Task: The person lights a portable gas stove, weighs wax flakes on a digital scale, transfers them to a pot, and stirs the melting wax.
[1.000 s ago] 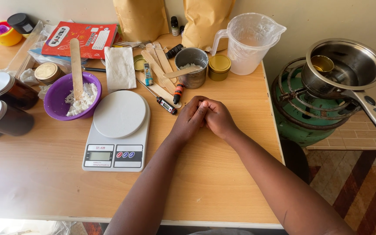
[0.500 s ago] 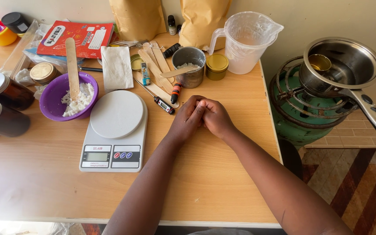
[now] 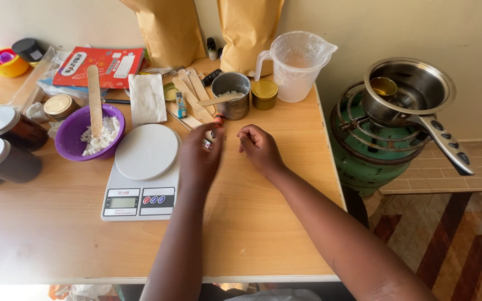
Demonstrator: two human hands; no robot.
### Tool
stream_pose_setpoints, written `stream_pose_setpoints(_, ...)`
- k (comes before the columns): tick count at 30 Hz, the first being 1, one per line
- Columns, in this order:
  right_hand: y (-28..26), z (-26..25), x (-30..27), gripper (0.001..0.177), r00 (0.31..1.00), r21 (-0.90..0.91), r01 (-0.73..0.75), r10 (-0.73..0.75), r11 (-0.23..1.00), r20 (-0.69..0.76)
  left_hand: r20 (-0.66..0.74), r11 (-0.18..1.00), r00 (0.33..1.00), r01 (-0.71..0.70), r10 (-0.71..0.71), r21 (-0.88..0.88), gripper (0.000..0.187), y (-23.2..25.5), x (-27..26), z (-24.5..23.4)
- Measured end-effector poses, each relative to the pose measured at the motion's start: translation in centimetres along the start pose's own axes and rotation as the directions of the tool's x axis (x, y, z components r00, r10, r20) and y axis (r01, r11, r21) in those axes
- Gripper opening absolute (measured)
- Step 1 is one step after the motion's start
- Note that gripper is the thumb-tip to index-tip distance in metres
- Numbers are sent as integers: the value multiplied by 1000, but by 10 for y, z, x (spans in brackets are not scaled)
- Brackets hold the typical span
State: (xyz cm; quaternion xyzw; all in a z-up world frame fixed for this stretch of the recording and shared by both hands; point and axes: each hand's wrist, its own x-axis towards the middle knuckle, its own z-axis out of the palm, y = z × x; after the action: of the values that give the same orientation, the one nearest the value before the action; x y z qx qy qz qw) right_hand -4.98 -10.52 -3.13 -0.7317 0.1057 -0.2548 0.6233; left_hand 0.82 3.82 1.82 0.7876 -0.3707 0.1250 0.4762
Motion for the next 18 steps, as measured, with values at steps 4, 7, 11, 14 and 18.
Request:
stream_pose_setpoints(4,-2,-2,-4,12,998,46,6,-3,999,-64,-469,981,882,128,-46,145,15,-52,-26,-59)
stream_pose_setpoints(7,-3,-3,-3,13,998,79,-46,50,996,-49,-493,869,828,429,-269,247,26,-67,-56,-101)
stream_pose_setpoints(11,-7,-5,-2,19,989,136,-136,142,981,-39,-252,659,703,712,-665,245,83,-90,-80,-133)
stream_pose_setpoints(14,-4,-8,-5,24,985,168,-160,168,973,-32,-134,674,735,667,-664,319,93,-64,-88,-146)
stream_pose_setpoints(18,13,-9,-9,24,985,171,-154,164,973,-46,-69,677,722,674,-688,296,96,-55,-97,-154)
